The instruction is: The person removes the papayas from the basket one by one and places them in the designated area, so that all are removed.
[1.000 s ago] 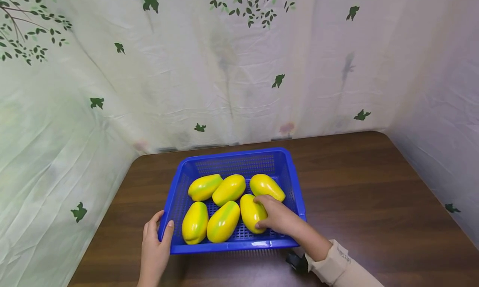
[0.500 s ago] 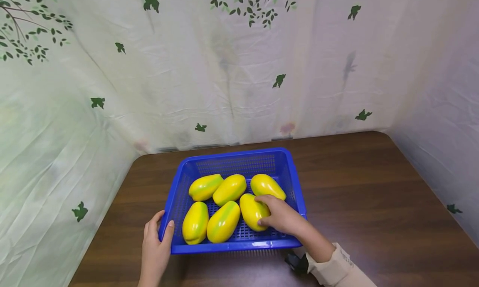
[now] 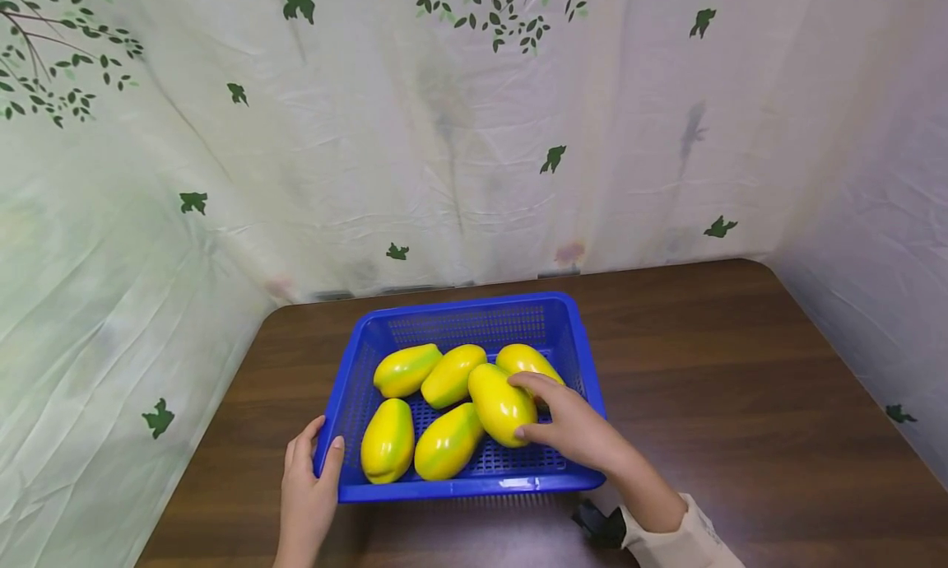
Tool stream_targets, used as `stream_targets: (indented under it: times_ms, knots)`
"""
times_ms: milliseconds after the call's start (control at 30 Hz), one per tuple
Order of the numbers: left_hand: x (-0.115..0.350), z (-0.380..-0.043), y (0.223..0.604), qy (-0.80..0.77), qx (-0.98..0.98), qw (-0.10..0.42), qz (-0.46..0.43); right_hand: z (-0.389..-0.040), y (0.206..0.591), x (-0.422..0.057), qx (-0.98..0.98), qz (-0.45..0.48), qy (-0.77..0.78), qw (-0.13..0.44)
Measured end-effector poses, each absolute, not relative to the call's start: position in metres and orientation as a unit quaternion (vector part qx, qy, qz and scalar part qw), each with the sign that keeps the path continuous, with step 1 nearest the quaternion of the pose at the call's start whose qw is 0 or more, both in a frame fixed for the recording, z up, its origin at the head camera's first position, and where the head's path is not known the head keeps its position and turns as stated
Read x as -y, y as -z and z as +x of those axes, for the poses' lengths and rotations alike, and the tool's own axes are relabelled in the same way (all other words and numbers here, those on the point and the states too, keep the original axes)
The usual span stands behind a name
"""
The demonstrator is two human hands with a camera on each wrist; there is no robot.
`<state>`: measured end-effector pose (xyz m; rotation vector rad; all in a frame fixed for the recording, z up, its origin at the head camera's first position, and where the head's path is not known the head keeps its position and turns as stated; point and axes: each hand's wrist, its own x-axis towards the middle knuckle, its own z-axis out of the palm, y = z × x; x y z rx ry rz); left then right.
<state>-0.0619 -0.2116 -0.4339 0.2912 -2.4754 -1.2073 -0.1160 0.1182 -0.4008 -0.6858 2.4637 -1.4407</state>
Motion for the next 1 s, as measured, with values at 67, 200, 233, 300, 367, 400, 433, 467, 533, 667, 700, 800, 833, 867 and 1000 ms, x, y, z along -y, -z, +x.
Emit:
stream_targets:
  times_ms: [67, 200, 233, 300, 367, 400, 433, 467, 533, 667, 700, 800, 833, 867, 1000]
  knots:
    - [0.212, -0.062, 0.434, 0.431, 0.877, 0.186, 0.103, -0.114, 0.399, -0.122, -0.82, -0.234, 0.512, 0.105]
    - [0.211, -0.062, 0.435, 0.432, 0.875, 0.19, 0.106, -0.111, 0.395, -0.132, -0.784, -0.239, 0.563, 0.107]
    - [0.211, -0.062, 0.435, 0.433, 0.875, 0.19, 0.108, -0.111, 0.394, -0.135, -0.776, -0.24, 0.574, 0.105]
    - [0.211, -0.062, 0.436, 0.436, 0.872, 0.191, 0.113, -0.109, 0.391, -0.141, -0.77, -0.24, 0.584, 0.094]
    - [0.211, -0.062, 0.436, 0.442, 0.869, 0.189, 0.118, -0.107, 0.388, -0.148, -0.769, -0.24, 0.587, 0.077]
    - [0.211, -0.062, 0.436, 0.446, 0.867, 0.188, 0.12, -0.106, 0.387, -0.152, -0.77, -0.241, 0.587, 0.066]
    - [0.211, -0.062, 0.436, 0.45, 0.865, 0.186, 0.123, -0.105, 0.386, -0.156, -0.772, -0.242, 0.585, 0.055]
    - [0.212, -0.063, 0.436, 0.455, 0.862, 0.185, 0.125, -0.105, 0.384, -0.16, -0.775, -0.239, 0.583, 0.044]
    - [0.211, -0.063, 0.435, 0.464, 0.858, 0.179, 0.132, -0.105, 0.382, -0.168, -0.78, -0.237, 0.579, 0.021]
    - [0.211, -0.062, 0.435, 0.482, 0.847, 0.171, 0.145, -0.107, 0.38, -0.185, -0.798, -0.222, 0.559, -0.023]
    - [0.211, -0.062, 0.435, 0.486, 0.845, 0.17, 0.147, -0.108, 0.38, -0.189, -0.808, -0.216, 0.548, -0.033]
    - [0.211, -0.062, 0.436, 0.502, 0.836, 0.166, 0.148, -0.112, 0.382, -0.202, -0.834, -0.193, 0.513, -0.056]
    - [0.211, -0.062, 0.436, 0.507, 0.833, 0.164, 0.147, -0.113, 0.383, -0.207, -0.842, -0.185, 0.503, -0.061]
    - [0.211, -0.062, 0.436, 0.512, 0.831, 0.163, 0.145, -0.115, 0.384, -0.211, -0.849, -0.176, 0.494, -0.064]
    - [0.212, -0.062, 0.438, 0.53, 0.821, 0.161, 0.138, -0.123, 0.393, -0.227, -0.862, -0.149, 0.48, -0.064]
